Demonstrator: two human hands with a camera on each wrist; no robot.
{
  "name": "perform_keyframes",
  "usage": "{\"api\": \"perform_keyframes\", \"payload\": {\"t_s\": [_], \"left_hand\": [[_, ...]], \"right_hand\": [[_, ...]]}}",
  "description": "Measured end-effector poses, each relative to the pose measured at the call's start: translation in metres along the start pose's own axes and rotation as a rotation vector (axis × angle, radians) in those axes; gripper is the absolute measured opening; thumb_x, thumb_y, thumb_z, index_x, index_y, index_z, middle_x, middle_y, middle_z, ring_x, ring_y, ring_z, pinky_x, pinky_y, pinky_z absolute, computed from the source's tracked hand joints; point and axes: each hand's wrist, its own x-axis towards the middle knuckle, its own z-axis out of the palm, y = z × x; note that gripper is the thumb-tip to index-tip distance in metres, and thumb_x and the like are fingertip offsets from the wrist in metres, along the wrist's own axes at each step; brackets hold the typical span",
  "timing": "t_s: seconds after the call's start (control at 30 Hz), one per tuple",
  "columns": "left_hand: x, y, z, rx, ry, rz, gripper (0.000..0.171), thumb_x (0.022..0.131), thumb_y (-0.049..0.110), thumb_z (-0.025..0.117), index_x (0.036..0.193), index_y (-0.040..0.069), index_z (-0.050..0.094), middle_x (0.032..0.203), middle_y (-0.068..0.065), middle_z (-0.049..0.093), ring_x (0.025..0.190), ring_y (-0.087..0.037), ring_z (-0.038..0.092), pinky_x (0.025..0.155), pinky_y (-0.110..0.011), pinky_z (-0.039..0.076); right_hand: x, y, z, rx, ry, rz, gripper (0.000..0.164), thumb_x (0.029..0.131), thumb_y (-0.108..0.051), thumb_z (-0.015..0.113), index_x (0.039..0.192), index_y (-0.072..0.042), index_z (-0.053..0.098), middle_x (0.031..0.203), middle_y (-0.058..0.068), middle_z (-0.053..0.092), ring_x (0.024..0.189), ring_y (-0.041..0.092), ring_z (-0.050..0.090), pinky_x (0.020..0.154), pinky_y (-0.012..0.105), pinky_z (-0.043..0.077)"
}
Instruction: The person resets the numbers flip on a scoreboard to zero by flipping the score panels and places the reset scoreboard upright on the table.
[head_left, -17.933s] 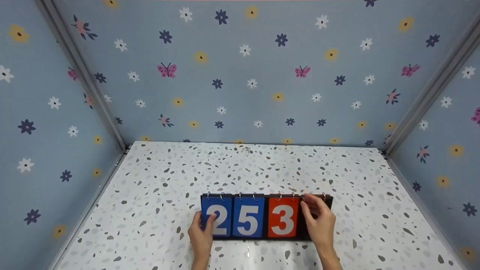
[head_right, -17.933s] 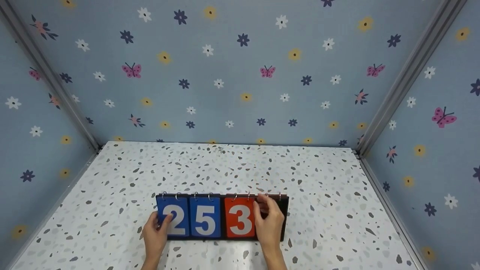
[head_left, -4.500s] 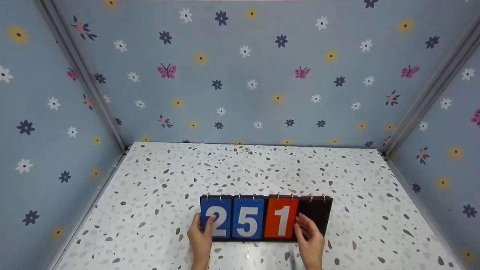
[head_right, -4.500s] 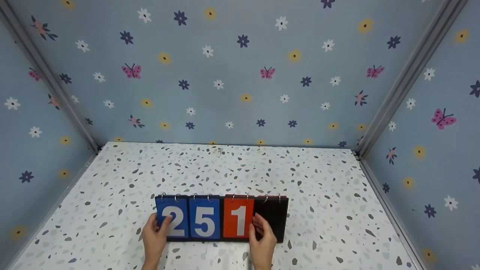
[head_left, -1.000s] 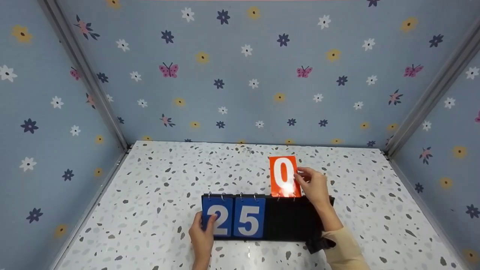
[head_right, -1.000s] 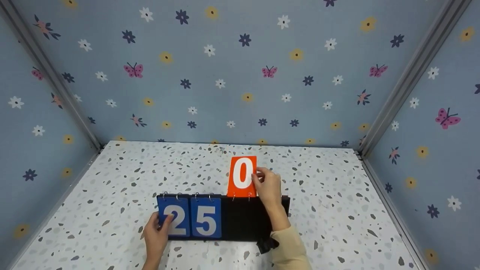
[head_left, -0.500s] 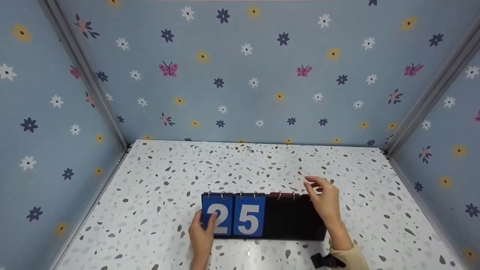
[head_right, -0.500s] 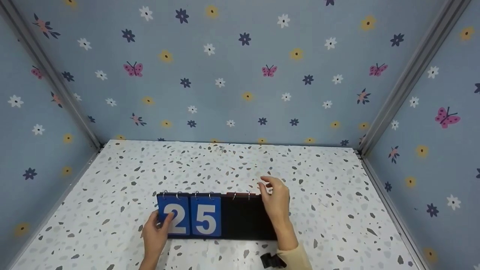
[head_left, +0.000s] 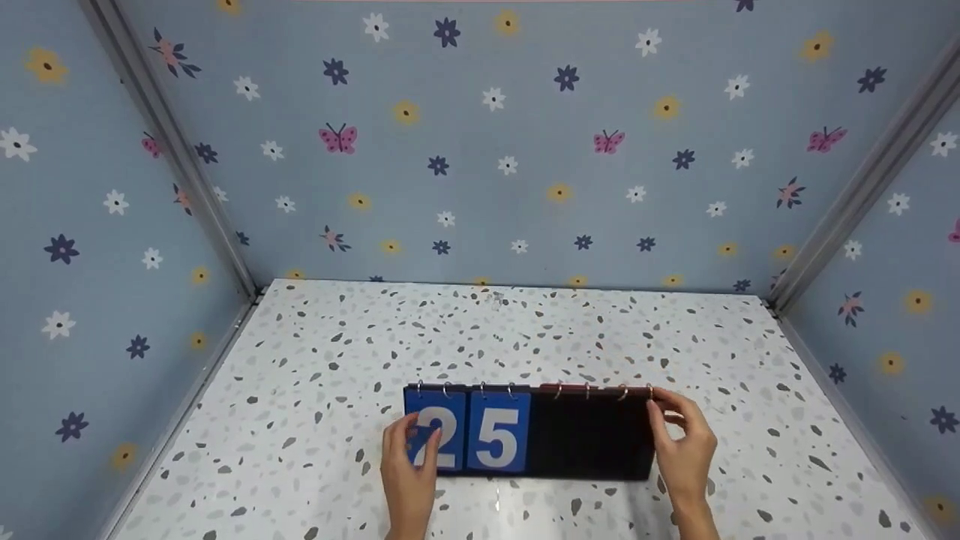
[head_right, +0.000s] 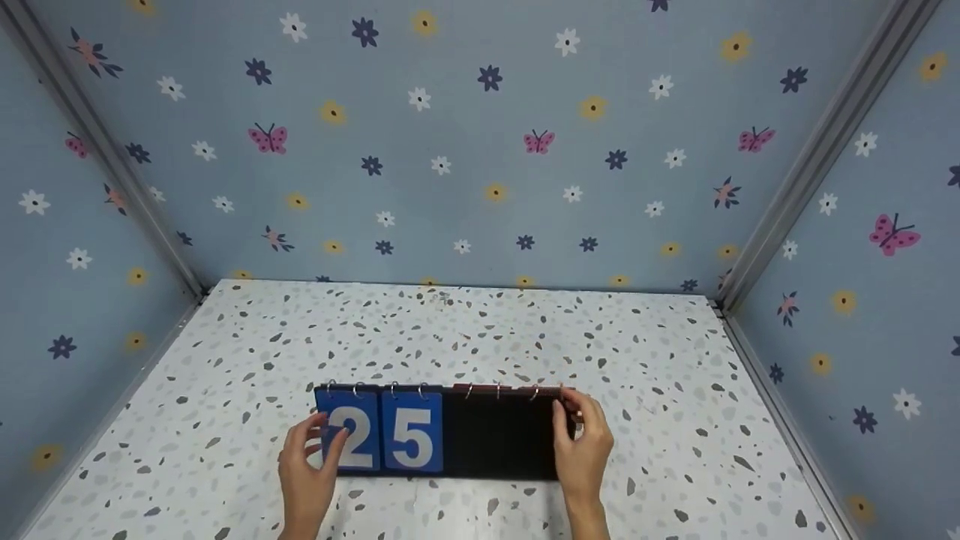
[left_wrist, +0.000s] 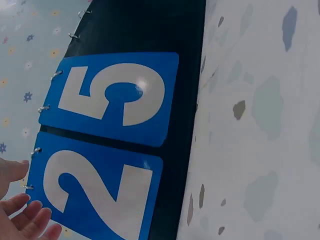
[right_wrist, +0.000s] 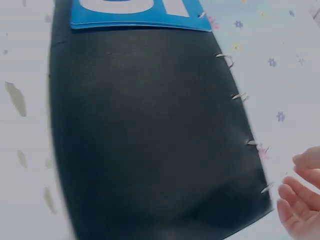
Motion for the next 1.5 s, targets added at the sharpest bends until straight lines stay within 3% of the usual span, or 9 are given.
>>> {"api": "perform_keyframes", "payload": {"t_s": [0.17,0.27,0.37,0.5,0.7,1.0,1.17,1.23,1.5], "left_hand": [[-0.012,0.012,0.01,-0.062,-0.093,-0.011,0.028,0.078,0.009,0.071,0.101,0.0,0.058,0.096,-0.006,0.057,0.084,-0.021,0.056,0.069,-0.039,0.046],[-0.017,0.015,0.018,-0.088,-0.151,-0.043,0.029,0.078,0.011,0.071,0.101,0.001,0.058,0.096,-0.007,0.058,0.085,-0.022,0.057,0.068,-0.038,0.047],[-0.02,0.014,0.023,-0.08,-0.19,-0.091,0.032,0.078,0.014,0.072,0.104,0.002,0.058,0.098,-0.006,0.058,0.087,-0.021,0.057,0.071,-0.036,0.047],[-0.022,0.011,0.028,-0.076,-0.23,-0.125,0.036,0.078,0.017,0.072,0.108,0.003,0.057,0.102,-0.005,0.058,0.09,-0.02,0.056,0.073,-0.037,0.046],[-0.021,0.009,0.033,-0.091,-0.257,-0.155,0.038,0.077,0.016,0.073,0.108,0.002,0.057,0.104,-0.007,0.057,0.09,-0.02,0.056,0.074,-0.039,0.046],[-0.018,0.006,0.042,-0.063,-0.238,-0.198,0.034,0.072,0.015,0.076,0.098,0.004,0.058,0.092,-0.003,0.057,0.084,-0.017,0.056,0.075,-0.035,0.046],[-0.016,0.006,0.046,-0.069,-0.171,-0.185,0.032,0.067,0.014,0.079,0.091,0.004,0.06,0.084,-0.002,0.058,0.076,-0.015,0.056,0.07,-0.031,0.047],[-0.015,0.006,0.047,-0.071,-0.146,-0.175,0.031,0.065,0.014,0.08,0.087,0.004,0.06,0.08,-0.002,0.057,0.072,-0.014,0.055,0.067,-0.03,0.047],[-0.012,0.005,0.049,-0.085,-0.095,-0.149,0.024,0.065,0.013,0.08,0.074,0.004,0.059,0.069,0.0,0.058,0.059,-0.011,0.054,0.055,-0.025,0.046]], "right_hand": [[-0.033,0.075,0.002,-0.018,0.09,0.191,0.037,0.072,-0.008,0.076,0.105,-0.004,0.061,0.098,0.007,0.062,0.082,0.008,0.057,0.065,0.013,0.043],[-0.05,0.118,0.006,-0.071,0.099,0.251,0.047,0.068,-0.022,0.08,0.109,-0.013,0.059,0.101,0.0,0.061,0.083,0.005,0.056,0.066,0.013,0.042],[-0.058,0.133,0.009,-0.082,0.067,0.301,0.053,0.065,-0.027,0.082,0.111,-0.016,0.058,0.102,-0.002,0.06,0.084,0.008,0.057,0.065,0.014,0.043],[-0.063,0.136,0.012,-0.041,0.042,0.353,0.054,0.062,-0.025,0.084,0.108,-0.014,0.058,0.097,0.0,0.061,0.082,0.009,0.057,0.065,0.014,0.044],[-0.062,0.132,0.014,-0.078,0.008,0.371,0.043,0.062,-0.027,0.083,0.096,-0.012,0.061,0.083,-0.001,0.061,0.073,0.007,0.058,0.062,0.013,0.045],[-0.051,0.082,0.011,-0.053,-0.024,0.403,0.034,0.067,-0.013,0.08,0.092,-0.003,0.06,0.08,0.007,0.061,0.07,0.008,0.058,0.061,0.013,0.044],[-0.057,0.109,0.015,-0.072,0.001,0.357,0.034,0.066,-0.024,0.081,0.09,-0.011,0.061,0.078,0.0,0.061,0.068,0.009,0.06,0.059,0.014,0.046],[-0.064,0.133,0.017,-0.073,0.018,0.316,0.035,0.063,-0.029,0.082,0.087,-0.016,0.06,0.076,-0.006,0.06,0.067,0.007,0.059,0.057,0.014,0.046],[-0.065,0.136,0.018,-0.125,0.013,0.347,0.036,0.064,-0.026,0.083,0.089,-0.013,0.06,0.078,-0.002,0.061,0.068,0.007,0.06,0.058,0.014,0.046]]}}
